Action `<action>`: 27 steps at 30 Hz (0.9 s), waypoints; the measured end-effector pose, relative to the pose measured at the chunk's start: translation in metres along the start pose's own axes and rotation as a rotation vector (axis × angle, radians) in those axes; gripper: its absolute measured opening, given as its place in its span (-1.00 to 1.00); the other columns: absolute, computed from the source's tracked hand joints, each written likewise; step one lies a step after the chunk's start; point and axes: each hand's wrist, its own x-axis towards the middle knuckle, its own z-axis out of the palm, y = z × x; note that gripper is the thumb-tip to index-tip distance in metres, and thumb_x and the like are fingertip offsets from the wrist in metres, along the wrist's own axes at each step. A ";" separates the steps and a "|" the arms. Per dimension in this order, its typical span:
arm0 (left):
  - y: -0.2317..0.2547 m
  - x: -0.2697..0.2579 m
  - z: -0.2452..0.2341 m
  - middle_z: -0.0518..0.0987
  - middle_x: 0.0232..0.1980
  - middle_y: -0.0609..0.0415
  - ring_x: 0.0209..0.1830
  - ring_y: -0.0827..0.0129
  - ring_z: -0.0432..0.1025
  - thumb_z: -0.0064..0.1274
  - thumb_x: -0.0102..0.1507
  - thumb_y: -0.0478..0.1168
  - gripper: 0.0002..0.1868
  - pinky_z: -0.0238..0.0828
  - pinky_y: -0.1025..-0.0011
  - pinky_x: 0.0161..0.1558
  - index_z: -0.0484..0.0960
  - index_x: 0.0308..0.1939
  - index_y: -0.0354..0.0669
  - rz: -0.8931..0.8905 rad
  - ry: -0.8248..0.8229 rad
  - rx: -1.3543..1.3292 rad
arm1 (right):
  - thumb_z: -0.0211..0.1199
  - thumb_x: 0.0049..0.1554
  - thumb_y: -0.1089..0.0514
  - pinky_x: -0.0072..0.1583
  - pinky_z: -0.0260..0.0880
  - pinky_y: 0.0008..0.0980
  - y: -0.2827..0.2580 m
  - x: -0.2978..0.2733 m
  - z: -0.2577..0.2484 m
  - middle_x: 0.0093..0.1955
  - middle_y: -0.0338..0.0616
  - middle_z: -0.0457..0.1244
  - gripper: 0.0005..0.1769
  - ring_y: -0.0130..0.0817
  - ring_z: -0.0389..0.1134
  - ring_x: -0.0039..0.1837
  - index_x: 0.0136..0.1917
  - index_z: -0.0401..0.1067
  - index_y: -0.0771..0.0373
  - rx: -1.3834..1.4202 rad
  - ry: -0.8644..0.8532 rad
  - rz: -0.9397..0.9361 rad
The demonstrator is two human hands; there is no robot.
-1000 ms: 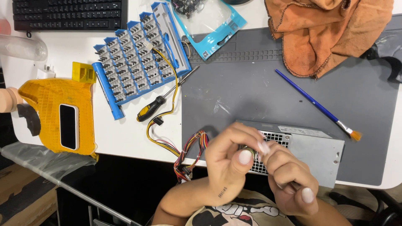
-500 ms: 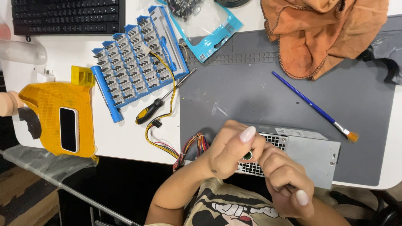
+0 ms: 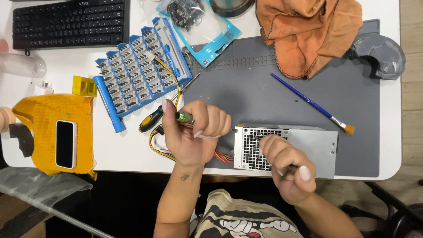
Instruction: The person uses a green precision screwdriver to unscrew and remove screws from the metal casing of a computer power supply unit. They place the removed screws on the work mat and continue to manipulate the unit with their hands.
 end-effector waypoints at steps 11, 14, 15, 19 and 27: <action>-0.027 -0.015 -0.003 0.13 -0.56 0.19 -0.55 0.41 -0.05 -0.53 0.47 0.19 -0.45 -0.05 0.40 -0.37 0.21 -0.48 -0.03 0.142 0.026 0.122 | -0.28 0.39 -0.24 -0.01 0.18 -0.24 0.000 -0.002 0.000 -0.39 -0.28 -0.03 -0.42 -0.35 -0.04 -0.28 -0.35 0.07 0.08 -0.031 0.044 0.028; -0.035 -0.015 -0.005 0.16 -0.54 0.20 -0.53 0.43 -0.01 -0.49 0.48 0.18 -0.45 -0.04 0.43 -0.35 0.21 -0.48 -0.02 0.121 -0.003 0.177 | -0.25 0.40 -0.28 0.00 0.18 -0.24 0.001 -0.001 0.000 -0.40 -0.29 -0.03 -0.39 -0.35 -0.04 -0.29 -0.36 0.06 0.08 -0.028 0.052 0.030; -0.035 -0.016 -0.006 0.16 -0.54 0.20 -0.53 0.43 -0.01 -0.49 0.48 0.18 -0.45 -0.04 0.43 -0.35 0.21 -0.48 -0.02 0.120 -0.002 0.175 | -0.25 0.40 -0.28 0.00 0.18 -0.24 0.001 -0.001 0.001 -0.40 -0.29 -0.03 -0.39 -0.35 -0.04 -0.29 -0.36 0.06 0.08 -0.029 0.053 0.031; -0.037 -0.019 -0.007 0.19 -0.51 0.19 -0.50 0.43 0.03 -0.49 0.51 0.15 -0.46 0.00 0.44 -0.31 0.23 -0.46 -0.03 0.114 -0.016 0.318 | -0.26 0.40 -0.26 -0.02 0.17 -0.24 0.000 -0.001 0.003 -0.40 -0.30 -0.03 -0.40 -0.36 -0.03 -0.30 -0.36 0.08 0.08 -0.025 0.053 0.012; -0.036 -0.021 0.006 0.21 -0.45 0.17 -0.44 0.38 0.09 -0.39 0.52 0.20 -0.43 0.02 0.39 -0.28 0.25 -0.43 -0.10 0.064 -0.176 0.618 | -0.27 0.43 -0.29 -0.02 0.20 -0.24 -0.004 0.003 0.006 -0.40 -0.28 -0.03 -0.37 -0.34 -0.01 -0.29 -0.35 0.07 0.09 -0.038 0.050 0.011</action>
